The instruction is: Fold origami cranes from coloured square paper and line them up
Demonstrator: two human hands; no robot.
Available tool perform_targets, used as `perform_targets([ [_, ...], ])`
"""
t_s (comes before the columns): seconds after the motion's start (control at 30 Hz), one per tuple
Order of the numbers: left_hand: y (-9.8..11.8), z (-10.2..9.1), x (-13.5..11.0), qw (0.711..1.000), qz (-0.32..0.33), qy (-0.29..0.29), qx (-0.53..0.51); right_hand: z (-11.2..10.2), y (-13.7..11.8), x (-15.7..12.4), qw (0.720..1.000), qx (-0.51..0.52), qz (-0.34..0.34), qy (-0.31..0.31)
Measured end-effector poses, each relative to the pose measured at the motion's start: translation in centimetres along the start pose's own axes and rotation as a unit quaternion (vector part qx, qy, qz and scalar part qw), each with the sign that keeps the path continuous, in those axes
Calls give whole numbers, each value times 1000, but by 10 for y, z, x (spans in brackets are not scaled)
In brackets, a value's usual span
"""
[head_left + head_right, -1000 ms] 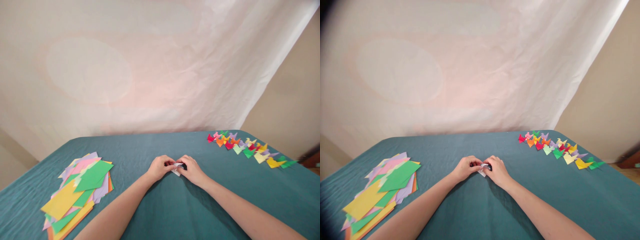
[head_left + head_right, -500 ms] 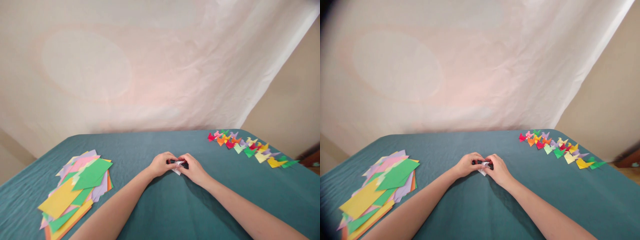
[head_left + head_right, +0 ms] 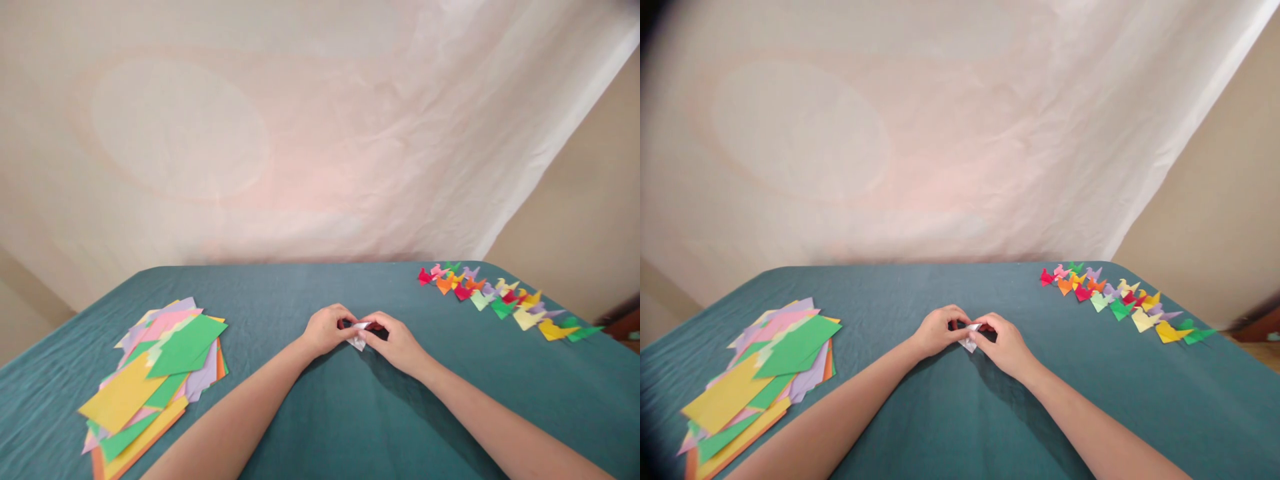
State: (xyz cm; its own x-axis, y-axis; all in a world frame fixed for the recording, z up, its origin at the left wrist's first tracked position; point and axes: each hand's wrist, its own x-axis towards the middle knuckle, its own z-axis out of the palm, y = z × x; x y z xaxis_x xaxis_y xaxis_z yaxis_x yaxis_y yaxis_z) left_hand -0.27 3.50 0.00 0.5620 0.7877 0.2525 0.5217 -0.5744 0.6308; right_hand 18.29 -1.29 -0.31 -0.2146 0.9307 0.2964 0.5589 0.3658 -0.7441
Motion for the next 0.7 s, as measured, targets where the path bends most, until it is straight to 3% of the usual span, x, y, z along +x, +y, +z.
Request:
perform_targets([
  [0.7, 6, 1, -4, 998, 13, 24, 65, 4, -2, 0, 998, -20, -49, 17],
])
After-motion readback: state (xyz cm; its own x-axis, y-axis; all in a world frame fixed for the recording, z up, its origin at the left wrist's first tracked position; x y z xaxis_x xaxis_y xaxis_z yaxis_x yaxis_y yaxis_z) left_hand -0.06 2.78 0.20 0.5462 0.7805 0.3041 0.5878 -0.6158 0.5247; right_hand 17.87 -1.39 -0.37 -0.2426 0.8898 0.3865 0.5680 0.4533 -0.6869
